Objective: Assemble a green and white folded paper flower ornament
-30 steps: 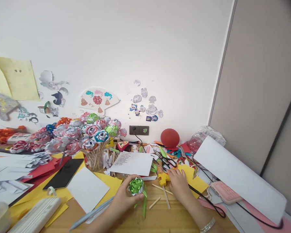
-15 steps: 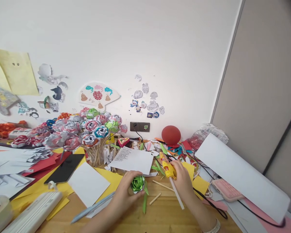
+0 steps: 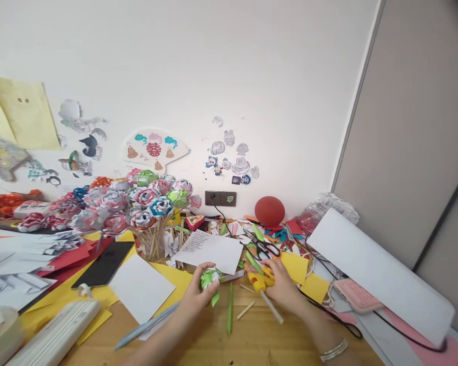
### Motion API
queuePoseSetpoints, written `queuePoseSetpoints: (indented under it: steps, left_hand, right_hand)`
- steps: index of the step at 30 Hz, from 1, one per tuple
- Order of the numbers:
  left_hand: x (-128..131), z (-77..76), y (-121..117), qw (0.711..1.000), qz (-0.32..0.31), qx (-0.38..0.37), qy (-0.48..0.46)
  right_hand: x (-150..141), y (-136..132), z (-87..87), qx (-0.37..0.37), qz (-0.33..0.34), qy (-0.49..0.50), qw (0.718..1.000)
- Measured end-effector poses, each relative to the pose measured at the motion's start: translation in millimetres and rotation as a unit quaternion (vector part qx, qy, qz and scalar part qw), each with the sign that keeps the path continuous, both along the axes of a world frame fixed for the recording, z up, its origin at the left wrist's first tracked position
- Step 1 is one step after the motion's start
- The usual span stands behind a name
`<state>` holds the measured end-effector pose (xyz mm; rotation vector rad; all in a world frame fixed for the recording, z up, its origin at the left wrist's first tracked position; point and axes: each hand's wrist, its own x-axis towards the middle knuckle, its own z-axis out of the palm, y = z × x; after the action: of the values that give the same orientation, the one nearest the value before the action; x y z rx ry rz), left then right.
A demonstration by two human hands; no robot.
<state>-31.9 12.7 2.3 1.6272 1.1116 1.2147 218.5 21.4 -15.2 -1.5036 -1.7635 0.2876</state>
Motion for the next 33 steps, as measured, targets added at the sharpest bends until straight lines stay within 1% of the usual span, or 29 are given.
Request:
queuePoseSetpoints:
  steps: [2,3,5,7,8,10,11,13,15,16,18,19,21,24,26,29,33]
  left_hand:
    - [2,0.4,-2,0.999,-0.008,-0.021,-0.023]
    - [4,1.0,-4,0.999,-0.022,-0.032,-0.038]
    - [9,2.4,-10,0.996,-0.047,-0.045,-0.061]
    - [16,3.1,-18,0.998,-0.041,-0.026,-0.044]
    - [19,2.9,-22,0.999,-0.024,-0.001,-0.031]
    - [24,2.1,-29,0.999,-0.028,0.036,0.017]
    - [25,1.7,-32,0.997,-0.031,0.051,0.042]
    - [25,1.8,-34,0.993,-0.045,0.071,0.086]
    - [22,3.8,-34,0.989,-0.055,0.085,0.104]
    - [20,5.6,-33,0.989,-0.057,0.092,0.101]
    - [17,10.2,-29,0.991,-0.059,0.096,0.075]
    - [17,12.4,-27,0.992,-0.071,0.083,0.062]
    - [17,15.3,-23,0.988,-0.141,0.016,0.059]
    - [19,13.0,-19,0.978,-0.194,-0.072,-0.005]
    - [20,8.4,-16,0.971,-0.208,-0.111,-0.038]
    - [19,2.6,-13,0.965,-0.216,-0.139,-0.058]
    - [16,4.1,-10,0.956,-0.236,-0.166,-0.043]
  right_hand:
    - [-3,-2,6.0,0.021,0.024,0.068,0.997]
    - [-6,-5,9.7,0.032,0.029,0.096,0.994]
    - [-18,-12,15.8,0.045,0.068,0.134,0.988]
    - [-35,-21,18.3,-0.001,0.123,0.183,0.975]
    - [-43,-25,18.1,-0.016,0.136,0.206,0.969]
    - [-57,-30,16.1,-0.042,0.162,0.234,0.958]
    - [-62,-32,15.1,-0.045,0.161,0.243,0.955]
    - [-65,-33,14.9,-0.043,0.149,0.256,0.954]
    - [-63,-34,18.0,-0.053,0.153,0.277,0.947]
    - [-61,-35,20.6,-0.066,0.171,0.289,0.94]
    - [-56,-37,26.1,-0.102,0.234,0.3,0.919]
    - [-54,-38,28.4,-0.122,0.269,0.296,0.908]
    - [-52,-41,30.7,-0.158,0.307,0.29,0.893]
    - [-52,-42,28.9,-0.195,0.298,0.297,0.886]
    - [-53,-41,26.9,-0.209,0.29,0.31,0.881]
    - [-52,-39,26.7,-0.219,0.293,0.317,0.875]
    - [-51,-40,30.7,-0.214,0.288,0.297,0.885]
